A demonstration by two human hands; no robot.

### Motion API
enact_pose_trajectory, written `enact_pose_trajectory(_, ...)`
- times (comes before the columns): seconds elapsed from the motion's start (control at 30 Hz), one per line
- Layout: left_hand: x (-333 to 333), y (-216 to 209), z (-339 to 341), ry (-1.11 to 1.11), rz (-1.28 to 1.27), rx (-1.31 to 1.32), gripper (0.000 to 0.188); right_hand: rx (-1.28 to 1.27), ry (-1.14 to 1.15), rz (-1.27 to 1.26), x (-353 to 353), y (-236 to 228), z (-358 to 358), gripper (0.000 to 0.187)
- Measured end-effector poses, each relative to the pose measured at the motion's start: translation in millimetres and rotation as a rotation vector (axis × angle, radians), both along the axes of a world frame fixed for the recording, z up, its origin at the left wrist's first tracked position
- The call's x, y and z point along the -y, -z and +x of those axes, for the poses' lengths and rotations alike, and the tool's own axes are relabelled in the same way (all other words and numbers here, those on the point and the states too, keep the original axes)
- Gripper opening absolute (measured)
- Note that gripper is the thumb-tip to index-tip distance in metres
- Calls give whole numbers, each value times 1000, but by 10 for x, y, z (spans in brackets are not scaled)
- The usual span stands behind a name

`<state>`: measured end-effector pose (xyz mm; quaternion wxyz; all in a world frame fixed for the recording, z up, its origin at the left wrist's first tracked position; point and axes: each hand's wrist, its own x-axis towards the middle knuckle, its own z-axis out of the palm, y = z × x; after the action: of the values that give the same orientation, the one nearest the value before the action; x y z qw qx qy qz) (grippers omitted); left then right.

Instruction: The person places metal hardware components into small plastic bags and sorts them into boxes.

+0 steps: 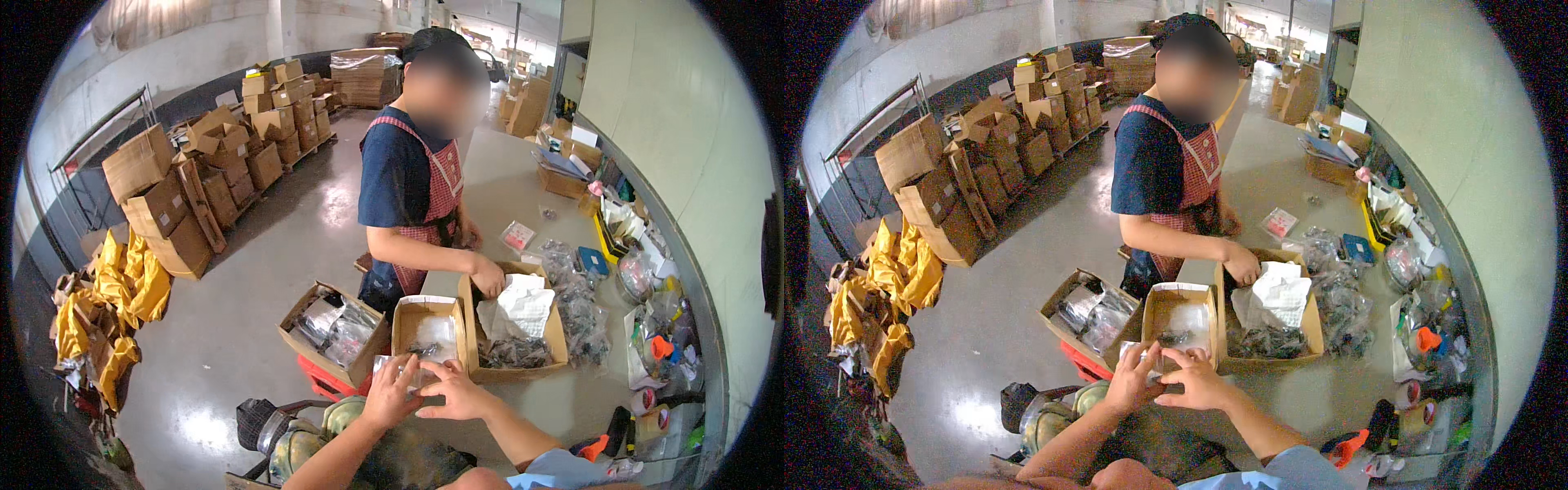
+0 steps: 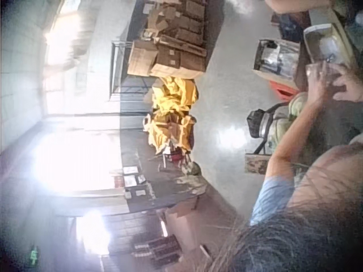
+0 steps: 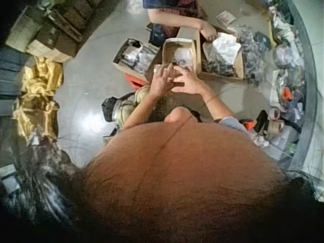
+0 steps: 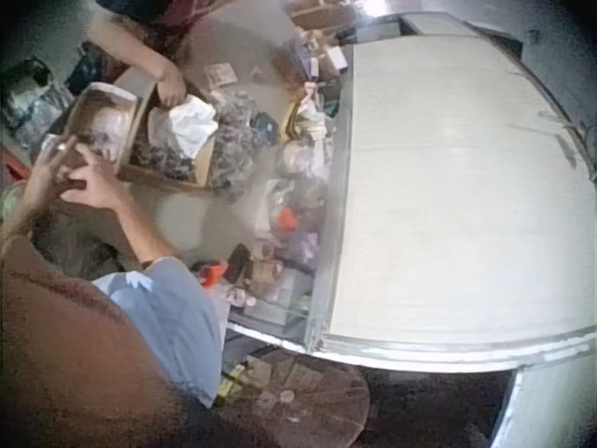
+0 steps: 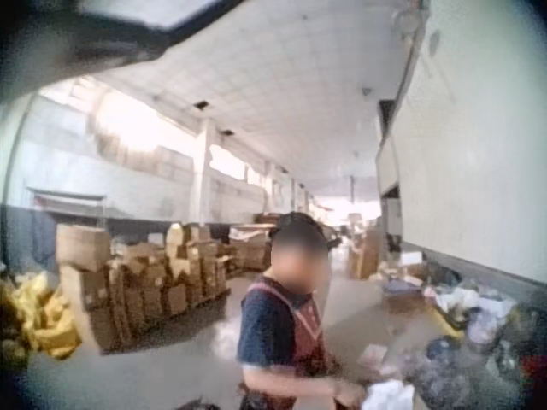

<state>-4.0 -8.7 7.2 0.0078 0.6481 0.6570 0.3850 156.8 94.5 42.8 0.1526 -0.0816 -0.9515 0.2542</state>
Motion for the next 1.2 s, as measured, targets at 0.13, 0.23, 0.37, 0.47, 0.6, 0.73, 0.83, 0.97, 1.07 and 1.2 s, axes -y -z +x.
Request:
enact_pose_trajectory(0.13,0,25,38,19,-65,-89,68,236,-85,-77,-9,-87,-67,43)
enact_pose_trajectory(0.23,26,122,26,222,-90,14,56,491,-118,-242,112,-59,-98,46)
enact_pose_trajectory(0.37,-1,-32,125,185,-104,24,60,295,-78,69,223,51,-24,44)
enact_pose_trajectory(0.47,42,53,90,99,-221,196,49,121,-57,-391,-4,24,21,33)
enact_pose_trajectory(0.6,26,81,33,25,-221,303,38,21,560,-283,-935,209,312,15)
enact_pose_trajectory(0.73,-36,85,30,56,-169,241,37,631,678,90,-1713,723,760,17)
enact_pose_trajectory(0.83,-31,115,36,52,-163,211,36,588,586,76,-1829,912,880,12)
enact_pose_trajectory(0.97,-22,126,19,47,-209,242,36,598,590,-129,-1746,708,818,13)
enact_pose_trajectory(1.07,-26,103,34,54,-222,277,37,330,559,-279,-1791,798,1071,17)
enact_pose_trajectory(1.2,-44,104,54,59,-249,276,39,-23,570,-759,-1757,861,1313,15)
